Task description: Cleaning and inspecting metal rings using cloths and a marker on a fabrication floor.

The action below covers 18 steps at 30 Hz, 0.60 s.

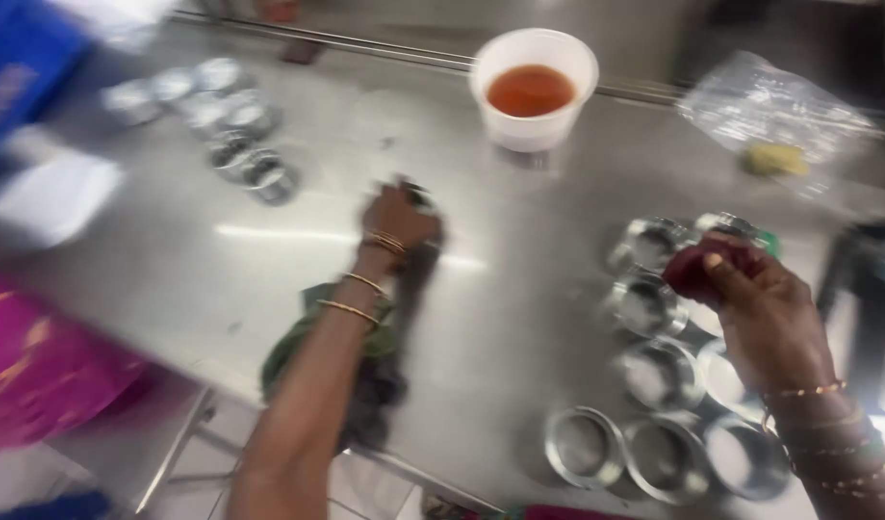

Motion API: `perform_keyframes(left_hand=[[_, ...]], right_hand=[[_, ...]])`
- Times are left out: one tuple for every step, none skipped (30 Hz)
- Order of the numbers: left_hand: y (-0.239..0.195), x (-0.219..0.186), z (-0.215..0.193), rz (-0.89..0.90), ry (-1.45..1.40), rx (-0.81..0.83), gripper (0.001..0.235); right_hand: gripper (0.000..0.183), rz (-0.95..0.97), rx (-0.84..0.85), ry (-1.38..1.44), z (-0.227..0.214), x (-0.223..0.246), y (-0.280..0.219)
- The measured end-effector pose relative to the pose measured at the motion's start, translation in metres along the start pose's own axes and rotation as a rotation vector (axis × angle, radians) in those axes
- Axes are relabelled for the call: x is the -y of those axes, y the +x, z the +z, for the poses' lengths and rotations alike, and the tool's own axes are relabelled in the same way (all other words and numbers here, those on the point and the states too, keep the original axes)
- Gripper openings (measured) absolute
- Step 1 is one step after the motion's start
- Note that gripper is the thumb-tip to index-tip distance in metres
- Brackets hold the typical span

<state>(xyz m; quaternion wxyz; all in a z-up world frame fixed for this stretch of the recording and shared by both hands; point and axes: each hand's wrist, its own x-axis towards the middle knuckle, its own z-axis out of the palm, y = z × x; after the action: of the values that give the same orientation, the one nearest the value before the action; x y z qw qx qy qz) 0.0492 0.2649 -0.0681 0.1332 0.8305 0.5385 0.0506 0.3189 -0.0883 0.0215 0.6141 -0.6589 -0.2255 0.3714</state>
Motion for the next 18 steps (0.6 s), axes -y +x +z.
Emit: perform_keyframes(left_hand=[[-0.001, -0.006, -0.012, 0.034, -0.012, 0.023, 0.089], [0.001, -0.013, -0.021, -0.012, 0.096, -0.038, 0.089], [0.005, -0.02, -0.031, -0.057, 0.203, -0.103, 0.089], [-0.003, -0.043, -0.025, -0.024, 0.195, -0.086, 0.089], [-0.012, -0.064, -0.02, 0.098, 0.112, -0.092, 0.094], [-0.023, -0.079, -0.019, 0.205, 0.03, -0.103, 0.1], [-0.043, -0.109, -0.005, 0.225, 0.025, -0.092, 0.1], [-0.065, -0.134, 0.006, 0.38, -0.163, 0.107, 0.1], [-0.089, -0.158, 0.017, 0.531, -0.352, 0.308, 0.101], [-0.105, -0.177, 0.018, 0.535, -0.352, 0.312, 0.101], [-0.122, -0.195, 0.018, 0.636, -0.311, 0.383, 0.093], [-0.138, -0.213, 0.019, 0.737, -0.27, 0.451, 0.088], [-0.142, -0.222, 0.014, 0.739, -0.271, 0.452, 0.088], [-0.145, -0.231, 0.009, 0.731, -0.158, 0.491, 0.087], [-0.149, -0.24, 0.003, 0.719, -0.045, 0.528, 0.087], [-0.15, -0.24, 0.004, 0.717, -0.044, 0.524, 0.087], [-0.151, -0.24, 0.005, 0.736, -0.003, 0.507, 0.093], [-0.151, -0.239, 0.004, 0.749, 0.041, 0.488, 0.098]], right_hand=[[0.034, 0.007, -0.041, -0.009, -0.016, -0.002, -0.002], [0.033, 0.006, -0.039, 0.113, -0.033, -0.004, -0.005], [0.032, -0.002, -0.037, 0.235, -0.051, -0.005, -0.009], [0.032, 0.0, -0.076, 0.232, -0.054, 0.003, -0.016], [0.032, 0.011, -0.082, 0.262, -0.055, 0.012, -0.022], [0.033, 0.021, -0.074, 0.295, -0.052, 0.021, -0.025], [0.033, 0.021, -0.097, 0.294, -0.052, 0.023, -0.028], [0.033, 0.004, -0.079, 0.293, -0.05, 0.024, -0.027], [0.033, -0.014, -0.06, 0.292, -0.048, 0.025, -0.028], [0.033, -0.014, -0.065, 0.293, -0.046, 0.024, -0.026], [0.032, -0.026, -0.029, 0.315, -0.044, 0.022, -0.025], [0.031, -0.04, 0.009, 0.336, -0.042, 0.021, -0.024], [0.031, -0.041, 0.006, 0.335, -0.041, 0.021, -0.024], [0.031, -0.035, 0.009, 0.323, -0.04, 0.021, -0.024], [0.031, -0.029, 0.012, 0.31, -0.038, 0.021, -0.025], [0.031, -0.031, 0.016, 0.311, -0.038, 0.021, -0.025], [0.031, -0.012, 0.003, 0.291, -0.038, 0.021, -0.026], [0.032, 0.008, -0.005, 0.274, -0.035, 0.021, -0.026]])
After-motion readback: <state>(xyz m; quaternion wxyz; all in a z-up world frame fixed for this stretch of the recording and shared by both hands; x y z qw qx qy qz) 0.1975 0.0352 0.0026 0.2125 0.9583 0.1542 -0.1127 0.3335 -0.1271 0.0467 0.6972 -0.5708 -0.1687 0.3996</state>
